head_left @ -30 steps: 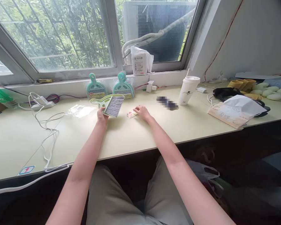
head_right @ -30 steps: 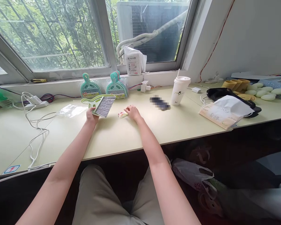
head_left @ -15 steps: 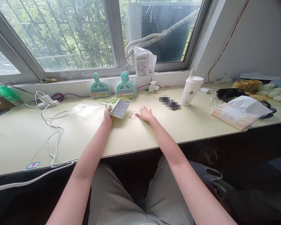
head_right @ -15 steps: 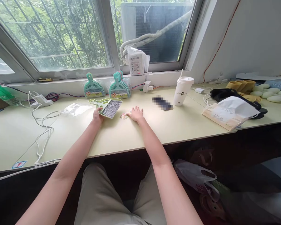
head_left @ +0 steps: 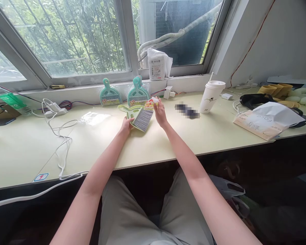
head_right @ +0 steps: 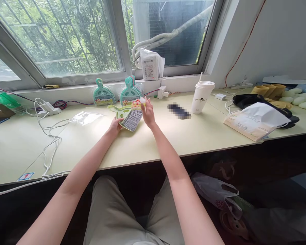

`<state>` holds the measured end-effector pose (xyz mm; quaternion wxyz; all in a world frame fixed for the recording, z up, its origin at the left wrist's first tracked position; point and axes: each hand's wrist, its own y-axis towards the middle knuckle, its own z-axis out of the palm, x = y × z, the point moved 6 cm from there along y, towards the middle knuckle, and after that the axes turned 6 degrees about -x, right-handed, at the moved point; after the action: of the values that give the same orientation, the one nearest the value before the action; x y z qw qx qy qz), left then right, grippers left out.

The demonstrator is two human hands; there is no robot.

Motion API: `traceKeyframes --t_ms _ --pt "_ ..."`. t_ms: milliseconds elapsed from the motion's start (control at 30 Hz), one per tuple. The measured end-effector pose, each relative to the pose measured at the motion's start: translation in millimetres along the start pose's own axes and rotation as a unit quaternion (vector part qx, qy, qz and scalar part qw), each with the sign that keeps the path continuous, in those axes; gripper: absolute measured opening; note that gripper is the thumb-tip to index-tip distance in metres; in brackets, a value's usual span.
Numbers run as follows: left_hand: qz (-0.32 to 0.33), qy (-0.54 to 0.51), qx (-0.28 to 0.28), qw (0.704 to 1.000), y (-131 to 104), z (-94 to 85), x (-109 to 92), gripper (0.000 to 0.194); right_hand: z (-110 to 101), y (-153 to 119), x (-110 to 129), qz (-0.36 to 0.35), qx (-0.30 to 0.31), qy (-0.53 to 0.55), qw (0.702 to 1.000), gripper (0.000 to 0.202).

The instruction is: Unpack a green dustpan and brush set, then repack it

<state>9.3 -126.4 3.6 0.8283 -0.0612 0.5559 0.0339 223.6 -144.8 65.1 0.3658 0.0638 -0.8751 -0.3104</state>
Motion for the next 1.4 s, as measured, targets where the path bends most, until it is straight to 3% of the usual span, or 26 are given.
traceKeyframes --t_ms 100,167,233,400,633,733,967,1167,1267,1400 --pt "0.008 -0.001 0.027 1.000 -5.5 6.6 -0.8 0.048 25.6 -18.1 11.0 -0.066 0.110 -0.060 0.990 0.063" --pt "0.013 0.014 0.040 0.999 -8.7 9.1 -1.7 0.052 42.3 -28.9 6.7 -0.056 0.182 -0.094 0.977 0.067" --pt "0.012 0.029 0.048 0.998 -11.5 10.4 -2.3 0.060 50.6 -33.1 1.9 -0.032 0.214 -0.092 0.972 0.071" --pt "0.029 0.014 0.072 0.997 -15.3 13.0 -6.0 0.064 41.7 -23.2 7.3 -0.030 0.194 -0.009 0.980 0.073" --pt "0.014 0.025 0.055 0.998 -9.3 8.0 -1.6 0.065 24.6 -20.9 6.8 0.010 0.250 0.054 0.967 0.089" --pt "0.008 0.023 0.052 0.998 -8.6 7.8 -0.7 0.064 26.5 -22.9 5.3 0.023 0.249 0.070 0.966 0.087" --pt "0.006 0.022 0.052 0.998 -10.4 9.6 -0.8 0.061 47.9 -28.9 2.9 0.023 0.211 0.033 0.977 0.076" --pt "0.008 0.020 0.050 0.999 -10.3 7.6 -2.8 0.064 19.1 -16.6 12.5 0.011 0.139 0.056 0.989 0.077" --pt "0.004 0.022 0.049 0.999 -10.6 6.7 -2.7 0.064 21.1 -17.6 9.9 0.000 0.176 0.008 0.984 0.082" --pt "0.002 0.035 0.039 0.999 -9.7 5.4 -0.5 0.060 52.3 -34.3 -2.2 0.003 0.252 -0.074 0.965 0.076"
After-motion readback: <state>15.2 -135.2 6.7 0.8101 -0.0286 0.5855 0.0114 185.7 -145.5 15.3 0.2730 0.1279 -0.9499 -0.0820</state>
